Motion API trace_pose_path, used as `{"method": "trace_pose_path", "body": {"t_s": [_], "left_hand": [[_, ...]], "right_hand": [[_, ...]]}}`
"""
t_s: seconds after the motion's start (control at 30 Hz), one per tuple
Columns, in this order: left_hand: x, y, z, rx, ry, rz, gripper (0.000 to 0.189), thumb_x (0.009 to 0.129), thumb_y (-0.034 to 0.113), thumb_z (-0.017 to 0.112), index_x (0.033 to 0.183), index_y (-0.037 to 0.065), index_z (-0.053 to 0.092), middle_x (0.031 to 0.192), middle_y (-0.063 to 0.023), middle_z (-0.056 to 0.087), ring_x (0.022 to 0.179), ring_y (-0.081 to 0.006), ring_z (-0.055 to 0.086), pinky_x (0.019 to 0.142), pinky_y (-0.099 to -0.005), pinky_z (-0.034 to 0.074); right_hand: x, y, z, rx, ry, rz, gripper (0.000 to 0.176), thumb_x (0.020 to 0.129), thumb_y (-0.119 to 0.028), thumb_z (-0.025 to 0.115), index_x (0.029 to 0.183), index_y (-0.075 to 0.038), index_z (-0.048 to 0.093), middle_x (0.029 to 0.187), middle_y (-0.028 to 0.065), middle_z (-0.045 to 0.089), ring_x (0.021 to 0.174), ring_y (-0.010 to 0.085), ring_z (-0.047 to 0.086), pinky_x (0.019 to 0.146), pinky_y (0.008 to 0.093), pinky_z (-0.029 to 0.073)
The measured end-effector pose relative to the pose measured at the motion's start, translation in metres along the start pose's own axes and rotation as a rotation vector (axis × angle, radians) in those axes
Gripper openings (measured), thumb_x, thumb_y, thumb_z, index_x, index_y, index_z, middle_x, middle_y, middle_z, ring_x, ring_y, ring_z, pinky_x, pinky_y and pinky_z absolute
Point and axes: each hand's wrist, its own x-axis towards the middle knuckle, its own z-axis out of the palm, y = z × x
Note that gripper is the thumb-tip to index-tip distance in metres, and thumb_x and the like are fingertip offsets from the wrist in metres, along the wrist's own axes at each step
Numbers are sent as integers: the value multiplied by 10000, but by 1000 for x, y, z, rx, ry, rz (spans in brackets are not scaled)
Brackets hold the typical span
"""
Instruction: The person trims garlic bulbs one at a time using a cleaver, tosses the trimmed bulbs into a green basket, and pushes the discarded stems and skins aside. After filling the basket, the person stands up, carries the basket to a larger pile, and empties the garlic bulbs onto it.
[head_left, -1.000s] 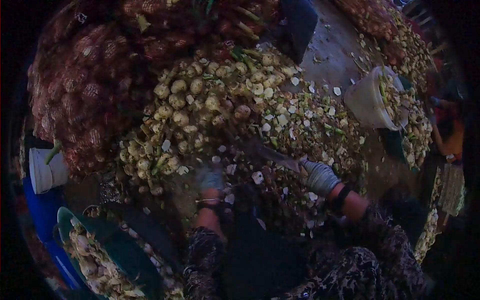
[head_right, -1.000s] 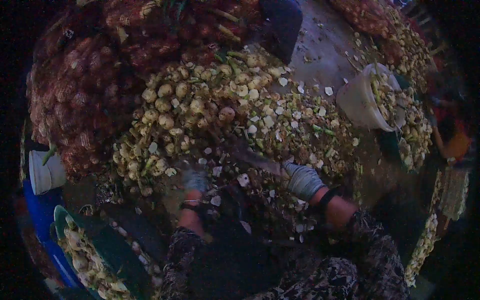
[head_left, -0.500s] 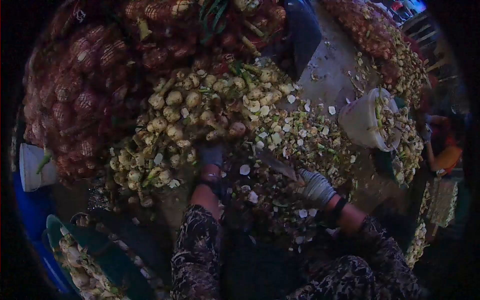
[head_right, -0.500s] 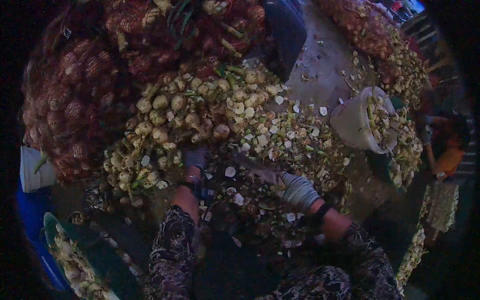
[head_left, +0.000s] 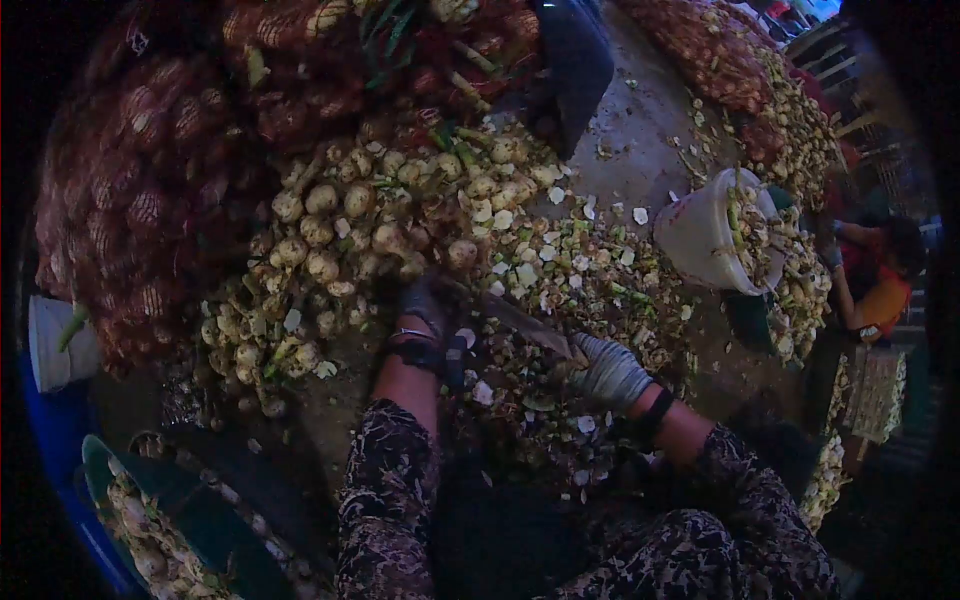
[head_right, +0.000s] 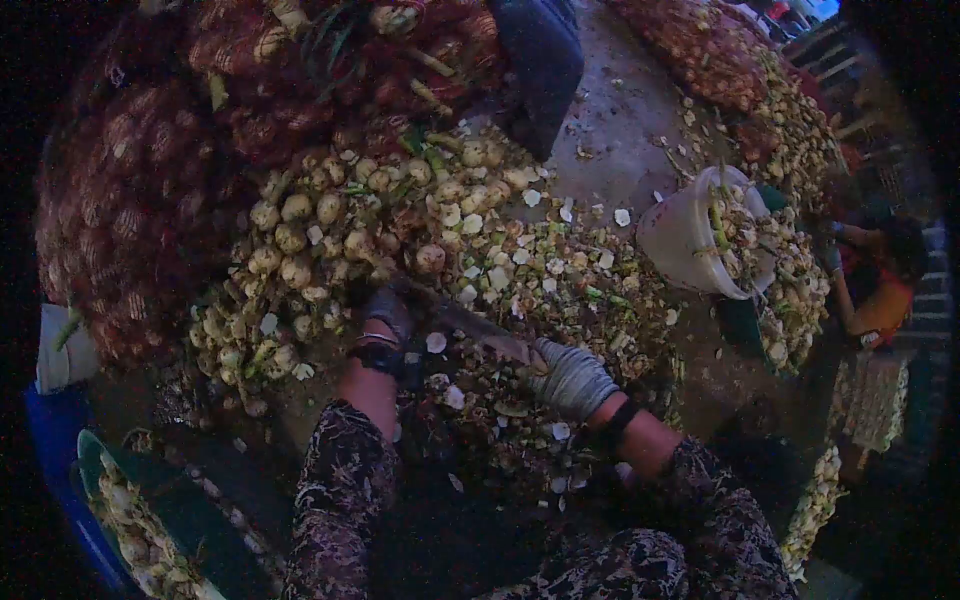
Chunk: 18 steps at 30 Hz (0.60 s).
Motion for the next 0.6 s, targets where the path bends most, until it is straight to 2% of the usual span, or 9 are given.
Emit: {"method": "trace_pose_path", "body": {"t_s": [0.07, 0.17, 0.3, 0.37, 0.4, 0.47, 0.5, 0.57, 0.6], "left_hand": [[65, -14, -45, 542, -239, 346, 124, 898, 216, 603, 870, 101, 637, 827, -75, 657, 749, -211, 617, 655, -345, 512], [11, -5, -29, 1155, -177, 637, 149, 897, 192, 615, 995, 81, 601, 920, -81, 654, 836, -218, 616, 748, -356, 503], [-78, -13, -37, 1764, -384, 1033, 296, 895, 160, 631, 1161, 54, 553, 1044, -89, 649, 951, -228, 613, 873, -370, 491], [-120, -14, -31, 1920, -477, 1160, 381, 895, 144, 639, 1244, 41, 529, 1105, -93, 647, 1009, -233, 612, 935, -378, 485], [-142, -16, -25, 1925, -486, 1144, 381, 895, 144, 639, 1244, 41, 529, 1105, -93, 647, 1009, -233, 612, 935, -378, 485], [-181, -25, -3, 1255, -386, 811, 429, 943, 134, 559, 1349, 55, 445, 1213, -102, 597, 1090, -212, 578, 993, -357, 449], [-177, -31, -17, 1258, -384, 809, 429, 943, 134, 559, 1349, 55, 445, 1213, -102, 597, 1090, -212, 578, 993, -357, 449], [-148, -50, -59, 985, -630, 755, 317, 924, 190, 599, 1205, 44, 584, 1139, -71, 640, 1050, -177, 605, 883, -320, 516], [-136, -54, -73, 987, -631, 757, 317, 924, 190, 599, 1205, 44, 584, 1139, -71, 640, 1050, -177, 605, 883, -320, 516]], "right_hand": [[-3, 1, -1, -12, 23, 12, 396, 847, -363, 650, 1109, -73, 583, 956, 213, 655, 902, 410, 622, 760, 462, 495], [-7, 0, -2, 0, 50, 7, 376, 845, -346, 653, 1095, -74, 581, 939, 208, 651, 884, 407, 623, 744, 460, 495], [-8, -3, -1, 41, 115, -67, 358, 837, -333, 665, 1076, -83, 568, 900, 191, 643, 839, 399, 622, 716, 453, 493], [-7, -11, -4, 8, 79, -96, 356, 830, -331, 671, 1068, -88, 565, 895, 182, 643, 831, 393, 623, 709, 451, 495], [-8, -19, -6, -35, 41, -142, 353, 823, -329, 677, 1061, -94, 563, 889, 172, 643, 822, 388, 624, 702, 449, 496], [-13, -48, -14, -25, 56, -190, 286, 830, -304, 658, 1016, -104, 572, 863, 154, 643, 810, 377, 628, 689, 447, 498], [-14, -59, -17, -87, -24, -189, 246, 836, -280, 641, 997, -105, 576, 853, 148, 643, 812, 374, 631, 685, 448, 499], [-17, -67, -16, -148, -101, -190, 206, 841, -255, 624, 977, -107, 579, 843, 142, 644, 814, 371, 634, 680, 448, 500], [-20, -69, -12, -140, -71, -253, 198, 825, -231, 614, 981, -112, 585, 826, 139, 641, 801, 364, 639, 672, 446, 502]]}}
